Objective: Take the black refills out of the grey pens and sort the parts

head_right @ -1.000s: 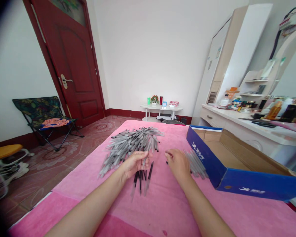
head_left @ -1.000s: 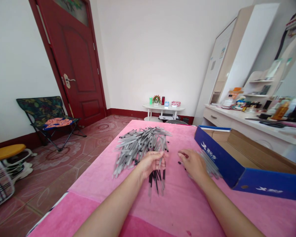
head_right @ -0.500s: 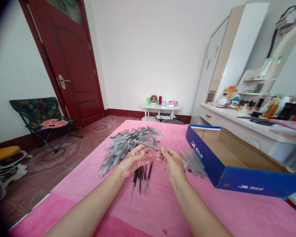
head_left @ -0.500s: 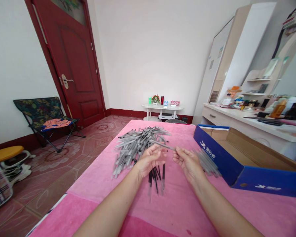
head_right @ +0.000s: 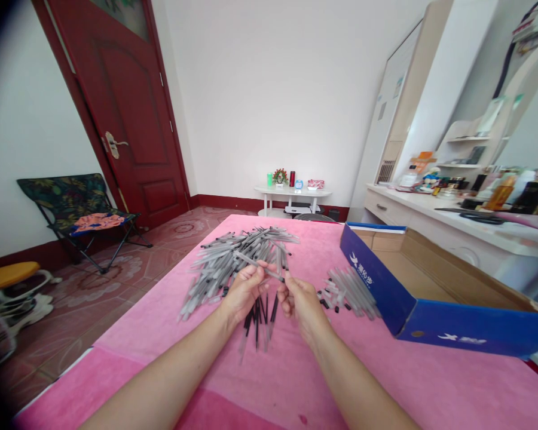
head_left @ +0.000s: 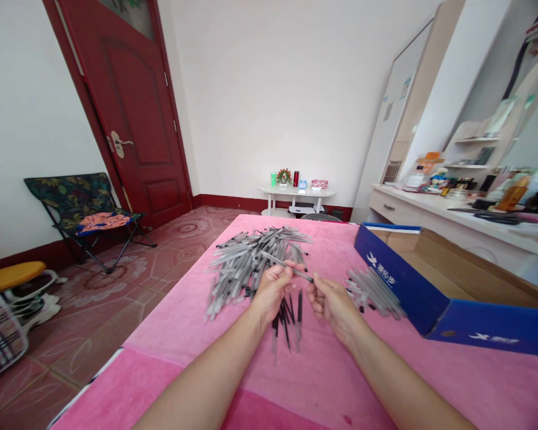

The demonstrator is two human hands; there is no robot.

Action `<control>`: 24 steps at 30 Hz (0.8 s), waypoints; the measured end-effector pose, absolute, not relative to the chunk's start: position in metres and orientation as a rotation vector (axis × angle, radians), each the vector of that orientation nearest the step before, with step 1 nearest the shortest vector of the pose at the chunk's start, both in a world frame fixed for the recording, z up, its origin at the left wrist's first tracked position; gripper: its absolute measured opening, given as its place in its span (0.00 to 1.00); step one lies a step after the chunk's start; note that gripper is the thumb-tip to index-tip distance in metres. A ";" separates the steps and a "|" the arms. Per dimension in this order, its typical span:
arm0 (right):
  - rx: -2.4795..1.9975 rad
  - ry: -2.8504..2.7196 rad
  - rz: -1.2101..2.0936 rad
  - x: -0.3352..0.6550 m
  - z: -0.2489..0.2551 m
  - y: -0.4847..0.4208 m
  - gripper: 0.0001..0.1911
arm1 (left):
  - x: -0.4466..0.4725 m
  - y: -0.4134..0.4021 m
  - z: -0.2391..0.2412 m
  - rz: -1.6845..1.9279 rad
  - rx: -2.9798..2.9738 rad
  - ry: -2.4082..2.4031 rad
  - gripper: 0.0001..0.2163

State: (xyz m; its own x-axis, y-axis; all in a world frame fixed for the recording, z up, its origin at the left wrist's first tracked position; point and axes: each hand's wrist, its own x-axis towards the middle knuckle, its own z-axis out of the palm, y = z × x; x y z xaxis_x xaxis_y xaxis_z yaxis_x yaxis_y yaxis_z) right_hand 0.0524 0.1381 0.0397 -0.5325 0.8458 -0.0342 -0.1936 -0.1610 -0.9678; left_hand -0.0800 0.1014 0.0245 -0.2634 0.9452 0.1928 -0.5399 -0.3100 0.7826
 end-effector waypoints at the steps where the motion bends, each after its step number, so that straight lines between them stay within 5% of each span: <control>1: -0.787 -1.361 1.764 0.052 0.039 0.138 0.22 | -0.079 0.101 0.024 1.780 0.817 0.733 0.14; 15: -0.730 -1.733 1.051 0.054 0.036 0.140 0.12 | -0.078 0.104 0.020 1.805 0.718 0.770 0.14; 24: -0.790 -1.765 1.224 0.053 0.033 0.143 0.20 | -0.079 0.105 0.020 1.830 0.710 0.786 0.15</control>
State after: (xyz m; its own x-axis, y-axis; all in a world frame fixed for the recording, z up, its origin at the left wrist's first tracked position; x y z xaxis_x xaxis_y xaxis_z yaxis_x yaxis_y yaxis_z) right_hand 0.0530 0.1427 0.0330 -0.4601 0.8442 0.2748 0.0383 0.3281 -0.9439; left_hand -0.0793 0.1045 0.0202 -0.3463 0.9301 0.1225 -0.5514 -0.3075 0.7755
